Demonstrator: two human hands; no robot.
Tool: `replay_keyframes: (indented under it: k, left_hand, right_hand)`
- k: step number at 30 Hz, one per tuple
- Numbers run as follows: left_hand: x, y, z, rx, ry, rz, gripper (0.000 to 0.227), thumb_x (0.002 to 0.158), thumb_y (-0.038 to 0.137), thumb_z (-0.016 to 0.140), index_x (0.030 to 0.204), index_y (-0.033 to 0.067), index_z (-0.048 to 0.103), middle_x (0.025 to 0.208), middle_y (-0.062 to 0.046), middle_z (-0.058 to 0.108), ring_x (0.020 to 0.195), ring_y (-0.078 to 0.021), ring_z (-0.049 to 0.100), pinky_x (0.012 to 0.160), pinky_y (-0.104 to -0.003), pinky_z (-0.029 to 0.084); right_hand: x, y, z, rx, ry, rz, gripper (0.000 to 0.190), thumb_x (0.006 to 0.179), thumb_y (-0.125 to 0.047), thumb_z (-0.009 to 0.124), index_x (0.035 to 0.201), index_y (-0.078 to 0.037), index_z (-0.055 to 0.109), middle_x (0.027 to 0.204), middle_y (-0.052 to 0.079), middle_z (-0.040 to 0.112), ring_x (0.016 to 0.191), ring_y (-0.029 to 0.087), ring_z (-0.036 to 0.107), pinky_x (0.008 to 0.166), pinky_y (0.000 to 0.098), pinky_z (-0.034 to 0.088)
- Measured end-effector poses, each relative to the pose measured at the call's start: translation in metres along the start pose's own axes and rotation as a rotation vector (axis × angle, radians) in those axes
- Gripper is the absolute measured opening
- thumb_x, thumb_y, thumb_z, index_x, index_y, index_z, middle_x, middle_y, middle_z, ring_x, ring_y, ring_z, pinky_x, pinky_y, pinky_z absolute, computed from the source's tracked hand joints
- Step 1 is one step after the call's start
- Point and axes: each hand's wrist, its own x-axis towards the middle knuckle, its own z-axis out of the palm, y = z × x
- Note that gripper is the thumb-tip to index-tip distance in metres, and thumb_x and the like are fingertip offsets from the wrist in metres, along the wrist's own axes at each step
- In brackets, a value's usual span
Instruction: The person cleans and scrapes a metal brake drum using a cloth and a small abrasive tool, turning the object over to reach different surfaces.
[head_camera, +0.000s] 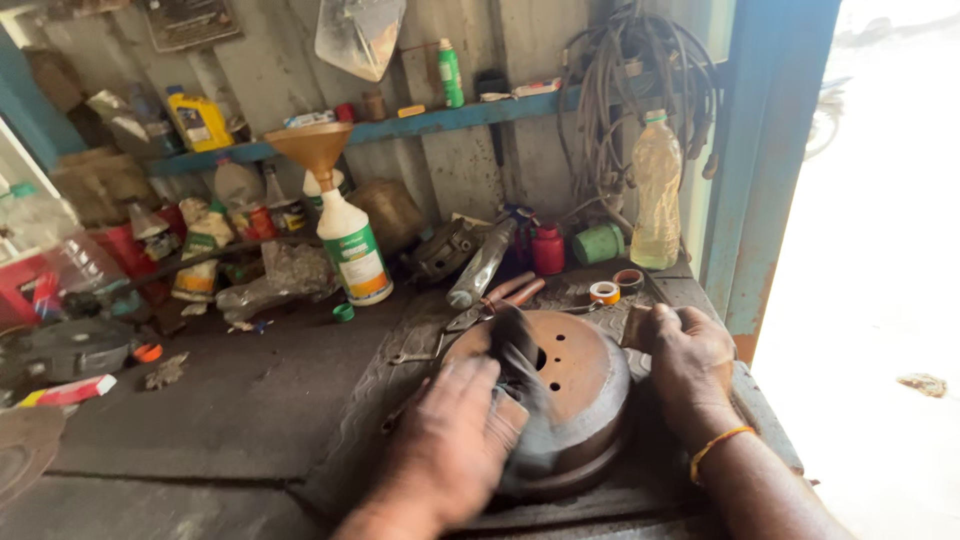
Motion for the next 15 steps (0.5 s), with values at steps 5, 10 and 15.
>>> replay_keyframes:
  k: [5, 10, 15]
  left_hand:
    - [0.026, -0.014, 0.022, 0.01, -0.248, -0.15, 0.073, 0.098, 0.055, 0.044, 0.15, 0.0033, 0.04, 0.159, -0.019, 0.035, 0.151, -0.0346, 0.025, 0.122, -0.046, 0.015]
    - [0.098, -0.049, 0.055, 0.008, -0.333, -0.259, 0.071, 0.102, 0.049, 0.04, 0.153, -0.0001, 0.032, 0.159, -0.022, 0.031, 0.148, -0.038, 0.024, 0.121, -0.045, 0.017]
    - [0.142, -0.047, 0.086, -0.022, -0.237, -0.493, 0.047, 0.1, 0.038, 0.046, 0.133, 0.0077, 0.063, 0.134, -0.022, 0.064, 0.125, -0.0397, 0.061, 0.106, -0.048, 0.048]
  right_hand:
    - [0.004, 0.004, 0.003, -0.089, -0.043, -0.018, 0.035, 0.098, -0.035, 0.062, 0.095, -0.002, 0.073, 0.082, 0.016, 0.074, 0.076, 0.025, 0.068, 0.073, 0.0404, 0.051]
    - [-0.001, -0.004, 0.001, -0.03, -0.028, 0.015, 0.035, 0.097, -0.036, 0.062, 0.095, -0.003, 0.073, 0.082, 0.015, 0.075, 0.077, 0.024, 0.07, 0.075, 0.0403, 0.051]
    - [0.004, -0.002, 0.001, -0.016, 0.017, 0.017, 0.034, 0.095, -0.034, 0.064, 0.094, -0.002, 0.074, 0.083, 0.015, 0.075, 0.078, 0.024, 0.07, 0.076, 0.0398, 0.052]
